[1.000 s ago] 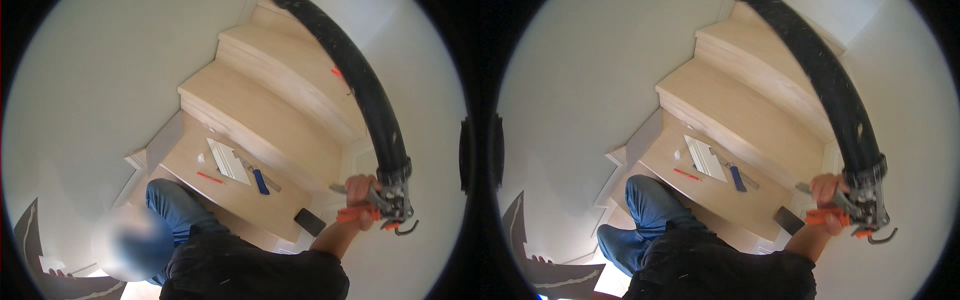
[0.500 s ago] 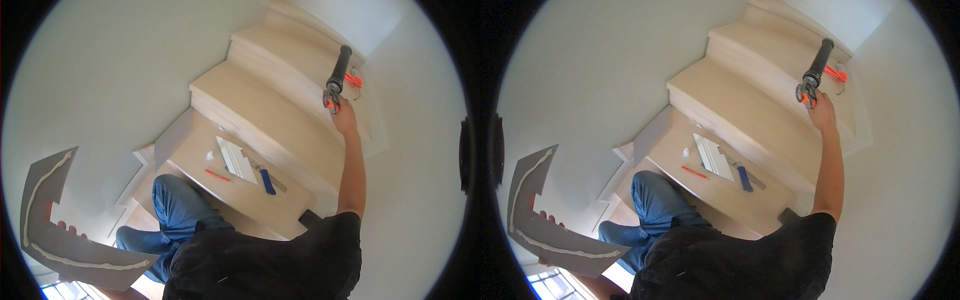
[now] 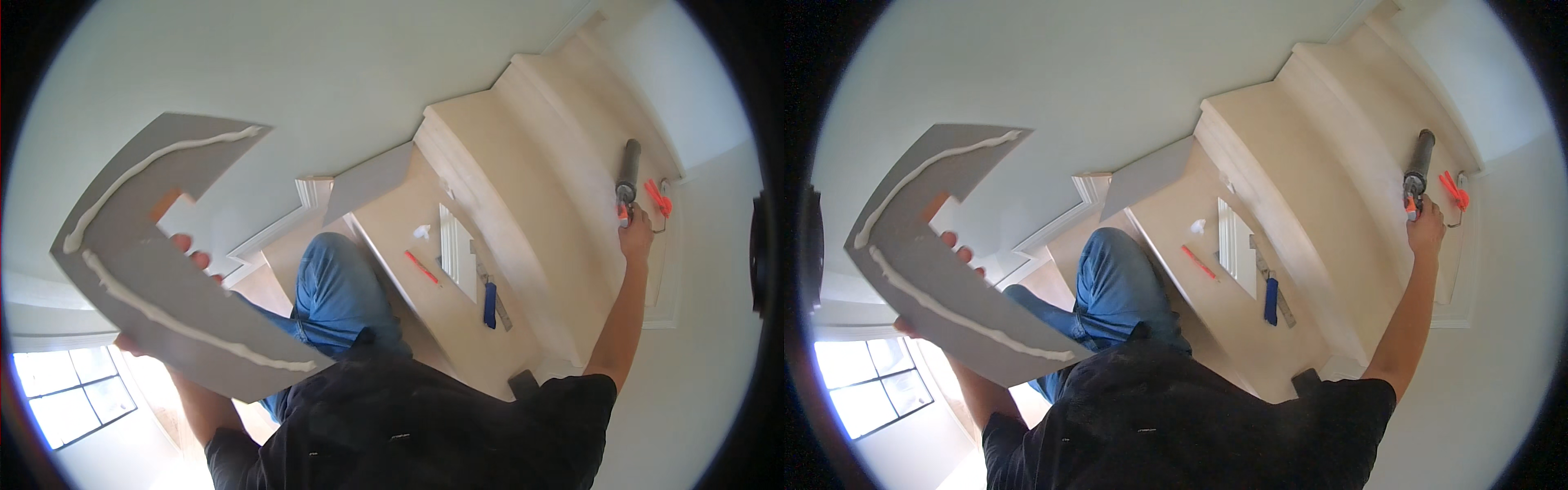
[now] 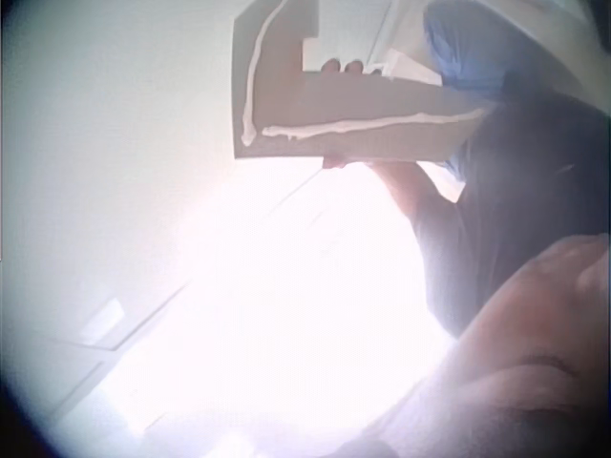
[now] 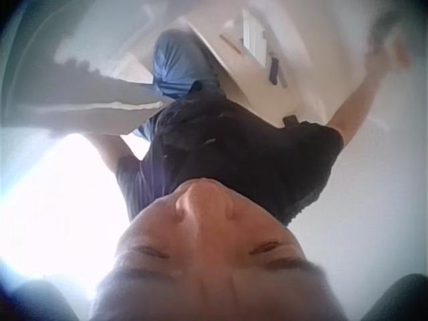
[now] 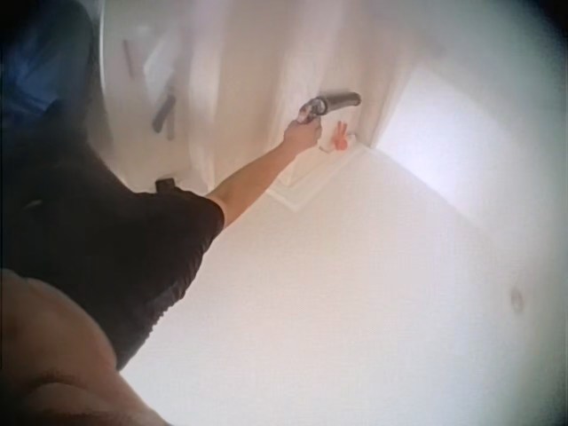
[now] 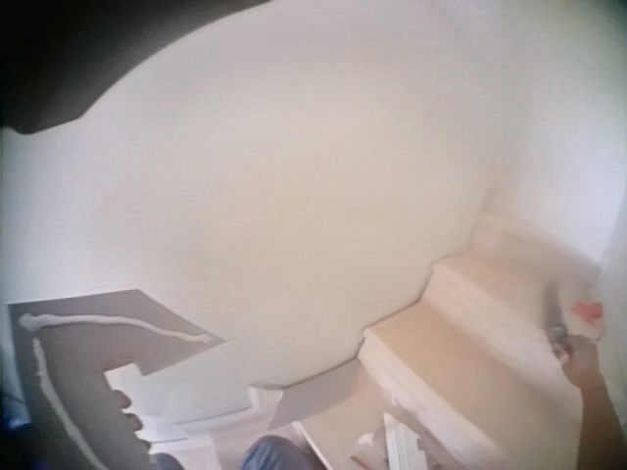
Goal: Measure, test fit, and apply adhesive to crown molding pieces for installation on stairs.
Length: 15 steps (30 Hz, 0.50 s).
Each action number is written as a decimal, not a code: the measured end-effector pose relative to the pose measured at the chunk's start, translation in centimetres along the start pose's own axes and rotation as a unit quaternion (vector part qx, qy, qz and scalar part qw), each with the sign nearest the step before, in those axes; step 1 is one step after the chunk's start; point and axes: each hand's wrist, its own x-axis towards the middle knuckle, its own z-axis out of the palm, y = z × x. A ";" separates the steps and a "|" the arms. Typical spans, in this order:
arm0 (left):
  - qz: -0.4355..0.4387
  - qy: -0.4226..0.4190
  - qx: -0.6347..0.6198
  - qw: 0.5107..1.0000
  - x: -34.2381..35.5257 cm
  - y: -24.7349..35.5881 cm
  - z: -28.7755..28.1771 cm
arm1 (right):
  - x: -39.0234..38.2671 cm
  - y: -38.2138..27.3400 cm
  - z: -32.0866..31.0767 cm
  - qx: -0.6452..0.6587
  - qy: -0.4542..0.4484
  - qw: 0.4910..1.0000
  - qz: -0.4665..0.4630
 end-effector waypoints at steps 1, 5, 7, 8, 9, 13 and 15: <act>0.001 0.004 0.004 1.000 0.3 -0.7 0.4 | -0.2 -0.2 0.1 0.006 0.006 1.000 0.025; -0.042 0.002 -0.013 0.999 1.7 -4.5 2.5 | -2.6 -0.1 0.4 -0.005 0.025 0.999 0.032; -0.054 0.007 -0.033 0.998 2.2 -5.6 3.3 | -4.7 -2.4 -0.7 -0.091 0.128 0.986 0.060; -0.076 0.007 -0.005 0.997 2.5 -6.2 3.5 | -5.9 -3.7 -1.9 -0.091 0.125 0.986 0.058; -0.096 0.010 0.026 0.995 2.6 -6.4 3.8 | -6.8 -5.7 -3.2 -0.020 0.218 0.975 0.033; -0.087 0.003 0.012 0.996 3.1 -7.2 3.7 | -13.6 -15.1 -2.6 0.304 0.263 0.915 -0.018; -0.064 0.028 -0.011 0.998 3.3 -7.0 3.8 | -17.4 -24.5 0.9 0.560 0.141 0.816 0.003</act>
